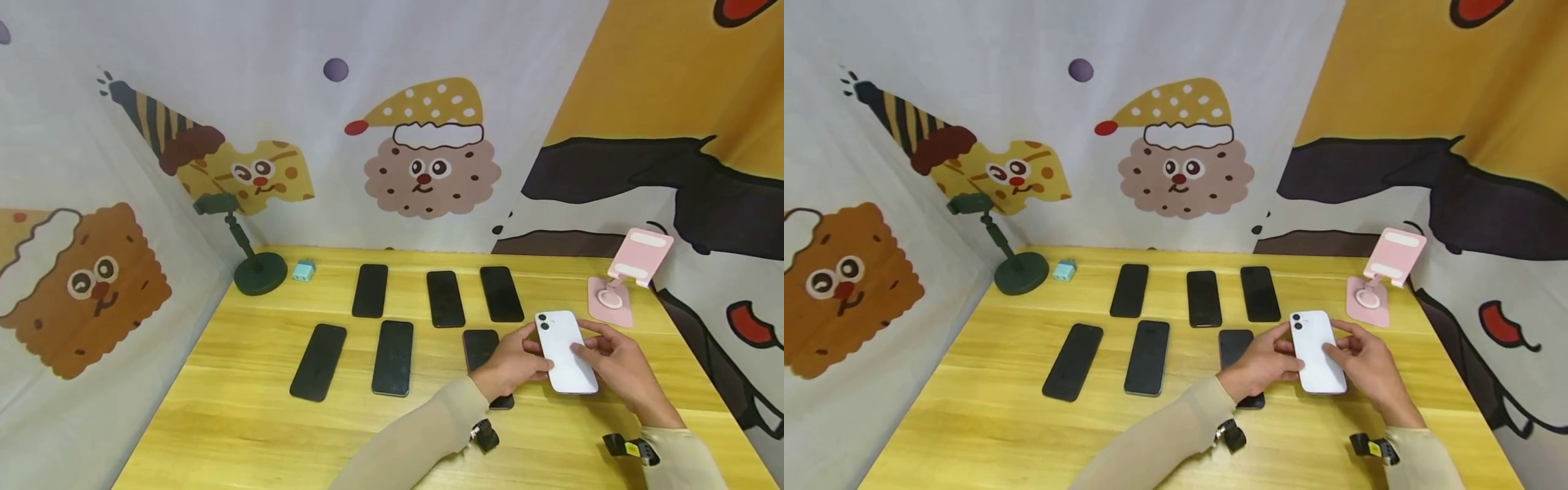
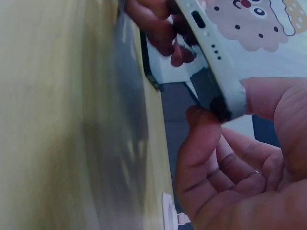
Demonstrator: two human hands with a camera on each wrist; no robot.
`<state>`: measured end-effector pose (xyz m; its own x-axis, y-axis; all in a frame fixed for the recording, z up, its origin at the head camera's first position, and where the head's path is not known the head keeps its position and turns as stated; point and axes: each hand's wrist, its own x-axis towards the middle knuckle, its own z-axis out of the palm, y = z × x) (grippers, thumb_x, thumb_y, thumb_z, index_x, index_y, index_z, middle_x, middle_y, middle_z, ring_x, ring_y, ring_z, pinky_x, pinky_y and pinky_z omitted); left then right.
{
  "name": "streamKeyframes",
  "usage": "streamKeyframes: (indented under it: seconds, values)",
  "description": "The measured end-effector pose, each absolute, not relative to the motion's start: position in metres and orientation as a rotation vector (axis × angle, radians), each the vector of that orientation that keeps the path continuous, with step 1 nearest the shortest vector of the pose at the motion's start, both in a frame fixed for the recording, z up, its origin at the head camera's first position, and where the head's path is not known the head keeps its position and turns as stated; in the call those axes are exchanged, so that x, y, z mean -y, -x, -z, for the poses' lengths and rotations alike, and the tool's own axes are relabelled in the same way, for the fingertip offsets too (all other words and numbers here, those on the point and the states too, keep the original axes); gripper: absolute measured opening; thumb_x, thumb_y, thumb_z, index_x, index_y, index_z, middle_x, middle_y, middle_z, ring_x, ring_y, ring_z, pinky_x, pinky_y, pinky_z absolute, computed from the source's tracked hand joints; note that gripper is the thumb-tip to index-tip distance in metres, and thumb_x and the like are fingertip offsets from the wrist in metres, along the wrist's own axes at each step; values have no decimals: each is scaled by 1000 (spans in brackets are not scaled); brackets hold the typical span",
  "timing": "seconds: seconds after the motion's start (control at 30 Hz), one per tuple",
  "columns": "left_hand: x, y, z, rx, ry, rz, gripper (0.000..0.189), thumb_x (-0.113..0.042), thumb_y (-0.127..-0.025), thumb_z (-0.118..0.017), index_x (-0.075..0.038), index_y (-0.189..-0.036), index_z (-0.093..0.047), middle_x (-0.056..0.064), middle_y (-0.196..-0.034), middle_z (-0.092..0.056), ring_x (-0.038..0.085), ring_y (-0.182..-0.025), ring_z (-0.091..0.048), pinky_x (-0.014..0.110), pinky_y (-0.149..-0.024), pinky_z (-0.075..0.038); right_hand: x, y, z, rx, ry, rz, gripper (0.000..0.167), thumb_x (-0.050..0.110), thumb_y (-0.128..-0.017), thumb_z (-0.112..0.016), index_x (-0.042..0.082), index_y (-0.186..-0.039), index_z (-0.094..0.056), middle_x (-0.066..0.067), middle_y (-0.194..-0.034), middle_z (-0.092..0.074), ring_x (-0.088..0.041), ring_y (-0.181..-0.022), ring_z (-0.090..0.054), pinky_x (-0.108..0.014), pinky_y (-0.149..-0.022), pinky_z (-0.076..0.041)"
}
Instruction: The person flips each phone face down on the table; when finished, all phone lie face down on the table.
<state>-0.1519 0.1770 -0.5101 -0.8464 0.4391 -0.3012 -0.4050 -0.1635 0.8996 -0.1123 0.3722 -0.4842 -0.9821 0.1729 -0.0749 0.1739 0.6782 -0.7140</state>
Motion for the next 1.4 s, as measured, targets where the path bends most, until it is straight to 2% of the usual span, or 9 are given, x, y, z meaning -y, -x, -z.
streamKeyframes:
  seconds: [0.1, 0.2, 0.4, 0.53, 0.83, 0.97, 1.1, 1.23, 1.4]
  values:
    - [-179, 150, 508, -1610, -47, -2032, 86, 23, -84, -72, -19, -156, -54, 10, -95, -59, 19, -75, -67, 44, -78, -66, -376, 113, 489, -2869, -283, 1208, 63, 29, -104, -70, 0, -156, -49, -22, -113, -70, -12, -80, -60, -26, -58, -50]
    - [-180, 149, 507, -1628, -51, -2019, 82, 23, -84, -72, -13, -156, -54, 12, -96, -59, 21, -80, -71, 42, -80, -66, -379, 114, 493, -2866, -275, 1191, 61, 30, -104, -71, 0, -154, -51, -22, -113, -71, -11, -80, -60, -27, -58, -51]
    - [-179, 145, 504, -1734, -28, -1944, 48, 14, -88, -74, -2, -133, -70, 6, -99, -65, 20, -91, -74, 38, -84, -65, -384, 117, 500, -2792, -290, 1198, 63, 30, -103, -72, 0, -154, -50, -24, -118, -69, -13, -83, -63, -30, -61, -59]
    - [-180, 142, 502, -1824, -5, -1881, 32, 7, -92, -76, -1, -122, -75, 5, -100, -71, 16, -90, -73, 36, -81, -65, -385, 116, 504, -2723, -340, 1220, 63, 24, -102, -72, 1, -156, -48, -23, -118, -67, -16, -82, -66, -33, -64, -63]
    - [-180, 140, 494, -1939, 39, -1809, 20, -5, -95, -75, -2, -115, -79, 0, -95, -78, 15, -86, -76, 31, -76, -64, -385, 119, 507, -2743, -325, 1195, 59, 24, -103, -70, 2, -155, -51, -26, -121, -66, -19, -84, -67, -32, -63, -63]
    - [-177, 141, 490, -1978, 16, -1758, 10, -9, -96, -75, -4, -102, -81, -2, -88, -76, 12, -74, -70, 22, -64, -55, -385, 119, 506, -2753, -350, 1187, 57, 24, -104, -69, 1, -154, -52, -28, -123, -66, -19, -83, -67, -32, -62, -63]
    - [-175, 141, 489, -1975, 7, -1764, 10, -10, -96, -75, -4, -101, -81, -2, -85, -75, 11, -64, -61, 19, -56, -44, -384, 118, 504, -2763, -390, 1192, 57, 27, -104, -70, -1, -151, -55, -28, -124, -66, -15, -82, -68, -31, -63, -63]
    - [-172, 143, 489, -1963, 21, -1768, 18, -10, -96, -75, -4, -112, -81, -1, -93, -77, 13, -73, -67, 22, -63, -50, -382, 118, 505, -2764, -408, 1201, 58, 30, -104, -71, -4, -148, -57, -27, -124, -65, -11, -82, -68, -31, -64, -64]
    - [-170, 144, 492, -1907, 9, -1790, 23, -9, -97, -74, -1, -119, -78, 4, -105, -78, 18, -90, -74, 32, -81, -62, -381, 118, 504, -2749, -407, 1210, 60, 32, -104, -70, -5, -148, -56, -27, -126, -64, -10, -81, -68, -31, -64, -64]
